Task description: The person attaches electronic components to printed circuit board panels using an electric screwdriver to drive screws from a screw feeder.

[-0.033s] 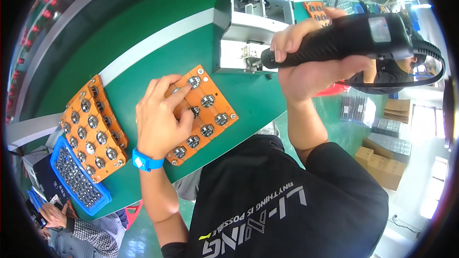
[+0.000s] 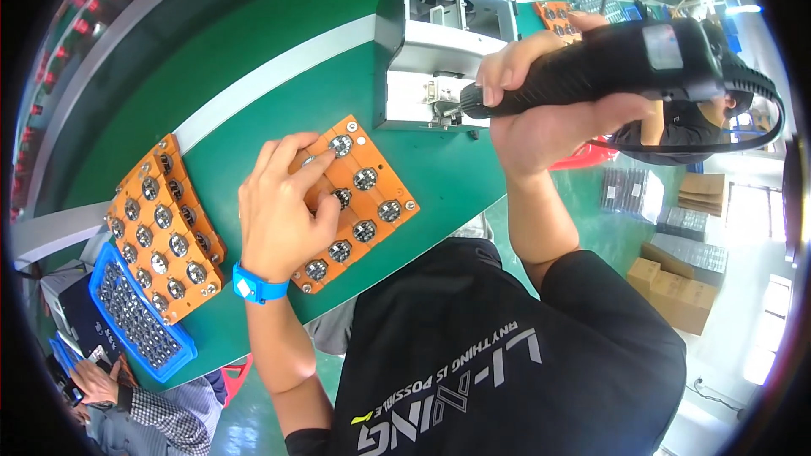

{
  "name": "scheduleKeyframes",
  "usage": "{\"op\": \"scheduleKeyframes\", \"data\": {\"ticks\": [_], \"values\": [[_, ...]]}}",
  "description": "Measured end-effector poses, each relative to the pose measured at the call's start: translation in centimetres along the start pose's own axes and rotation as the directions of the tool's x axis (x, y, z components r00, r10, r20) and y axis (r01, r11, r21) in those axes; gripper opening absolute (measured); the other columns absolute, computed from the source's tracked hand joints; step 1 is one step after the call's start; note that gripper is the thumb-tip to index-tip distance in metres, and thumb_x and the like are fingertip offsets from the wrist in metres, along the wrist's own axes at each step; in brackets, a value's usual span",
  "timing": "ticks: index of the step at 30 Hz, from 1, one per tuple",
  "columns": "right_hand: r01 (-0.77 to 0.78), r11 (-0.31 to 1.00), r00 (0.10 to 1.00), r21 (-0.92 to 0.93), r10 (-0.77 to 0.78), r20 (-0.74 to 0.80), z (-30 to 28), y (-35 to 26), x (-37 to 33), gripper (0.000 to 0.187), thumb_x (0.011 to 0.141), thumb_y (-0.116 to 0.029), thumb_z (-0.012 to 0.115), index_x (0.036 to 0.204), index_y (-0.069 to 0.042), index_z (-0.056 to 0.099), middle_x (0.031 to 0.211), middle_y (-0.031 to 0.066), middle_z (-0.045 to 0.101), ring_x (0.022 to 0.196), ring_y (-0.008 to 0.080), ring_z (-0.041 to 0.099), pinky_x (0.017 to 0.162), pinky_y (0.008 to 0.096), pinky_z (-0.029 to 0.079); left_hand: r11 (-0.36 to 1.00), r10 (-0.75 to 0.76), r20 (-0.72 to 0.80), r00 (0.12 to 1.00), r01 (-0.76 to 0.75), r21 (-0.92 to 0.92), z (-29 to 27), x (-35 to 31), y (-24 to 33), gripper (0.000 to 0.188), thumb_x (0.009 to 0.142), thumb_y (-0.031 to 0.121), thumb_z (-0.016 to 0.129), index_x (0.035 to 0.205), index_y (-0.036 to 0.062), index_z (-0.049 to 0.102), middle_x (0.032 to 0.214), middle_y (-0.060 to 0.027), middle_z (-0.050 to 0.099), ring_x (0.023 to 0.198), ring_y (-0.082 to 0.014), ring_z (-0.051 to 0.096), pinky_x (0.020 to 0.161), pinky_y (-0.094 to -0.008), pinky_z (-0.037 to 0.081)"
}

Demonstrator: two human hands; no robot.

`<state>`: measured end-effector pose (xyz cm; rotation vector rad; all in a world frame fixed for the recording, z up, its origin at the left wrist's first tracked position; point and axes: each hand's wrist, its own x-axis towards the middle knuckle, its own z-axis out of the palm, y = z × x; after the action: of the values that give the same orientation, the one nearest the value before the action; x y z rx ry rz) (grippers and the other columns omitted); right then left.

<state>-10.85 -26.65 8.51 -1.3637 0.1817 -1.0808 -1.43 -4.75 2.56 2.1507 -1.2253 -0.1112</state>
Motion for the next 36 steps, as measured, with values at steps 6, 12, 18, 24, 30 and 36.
{"op": "scheduleKeyframes", "data": {"ticks": [6, 12, 18, 24, 30, 36], "values": [[-0.027, 0.991, 0.999, -0.128, 0.033, 0.040, 0.3, 0.7, -0.3, 0.090, 0.075, -0.091, 0.030, 0.115, -0.011, 0.038, 0.053, 0.0070, 0.047, 0.039, 0.0190, 0.042, 0.042, 0.0314, 0.037, 1.000, -0.013, 0.011, 1.000, 0.013, -0.020, -0.1, 0.3, 0.0, 0.036, 0.063, 0.004, 0.058, 0.095, 0.0005, 0.073, 0.112, -0.0098, 0.064, 0.095, -0.0288, 0.061, 0.070, -0.0387, 0.054], [-0.141, 0.982, 0.979, -0.123, 0.157, 0.132, 1.2, 0.4, -0.7, 0.093, 0.073, -0.092, 0.028, 0.116, -0.010, 0.038, 0.053, 0.0067, 0.046, 0.038, 0.0182, 0.041, 0.042, 0.0302, 0.037, 0.997, -0.019, -0.034, 0.999, 0.016, -0.079, -0.2, 0.2, -0.5, 0.036, 0.063, 0.003, 0.057, 0.096, -0.0004, 0.070, 0.108, -0.0099, 0.065, 0.091, -0.0295, 0.062, 0.069, -0.0395, 0.054], [-0.183, 0.980, 0.961, 0.082, 0.161, 0.223, 6.3, 3.3, -3.4, 0.098, 0.072, -0.093, 0.026, 0.120, -0.008, 0.035, 0.056, 0.0074, 0.050, 0.043, 0.0177, 0.047, 0.047, 0.0300, 0.043, 0.994, -0.039, -0.036, 0.999, 0.035, -0.104, -0.1, 0.4, -0.4, 0.036, 0.063, 0.003, 0.056, 0.096, -0.0011, 0.069, 0.105, -0.0106, 0.065, 0.089, -0.0300, 0.062, 0.069, -0.0407, 0.053], [-0.194, 0.979, 0.941, 0.060, 0.168, 0.293, 7.4, 5.8, -4.3, 0.089, 0.080, -0.086, 0.036, 0.118, -0.006, 0.036, 0.059, 0.0078, 0.051, 0.045, 0.0168, 0.050, 0.048, 0.0278, 0.043, 0.984, -0.110, -0.014, 0.994, 0.107, -0.141, -0.5, 0.2, -0.8, 0.035, 0.064, 0.004, 0.055, 0.095, -0.0010, 0.069, 0.103, -0.0111, 0.065, 0.088, -0.0306, 0.062, 0.070, -0.0417, 0.053], [-0.188, 0.980, 0.951, 0.068, 0.164, 0.262, 7.6, 6.3, -4.7, 0.087, 0.081, -0.083, 0.041, 0.116, -0.003, 0.037, 0.058, 0.0081, 0.051, 0.043, 0.0165, 0.048, 0.045, 0.0282, 0.042, 0.993, -0.050, -0.037, 0.998, 0.045, -0.113, -0.5, 0.1, -1.3, 0.034, 0.066, -0.002, 0.055, 0.098, -0.0028, 0.067, 0.105, -0.0114, 0.066, 0.081, -0.0329, 0.064, 0.066, -0.0376, 0.053], [-0.140, 0.985, 0.921, 0.102, 0.092, 0.377, 7.4, 6.9, -5.2, 0.080, 0.085, -0.075, 0.049, 0.112, 0.000, 0.039, 0.059, 0.0086, 0.054, 0.045, 0.0150, 0.049, 0.047, 0.0273, 0.043, 0.976, -0.130, 0.019, 0.991, 0.131, -0.172, -1.0, 0.1, -1.1, 0.033, 0.066, 0.005, 0.057, 0.096, -0.0001, 0.069, 0.104, -0.0120, 0.066, 0.085, -0.0327, 0.064, 0.071, -0.0423, 0.053]]}}
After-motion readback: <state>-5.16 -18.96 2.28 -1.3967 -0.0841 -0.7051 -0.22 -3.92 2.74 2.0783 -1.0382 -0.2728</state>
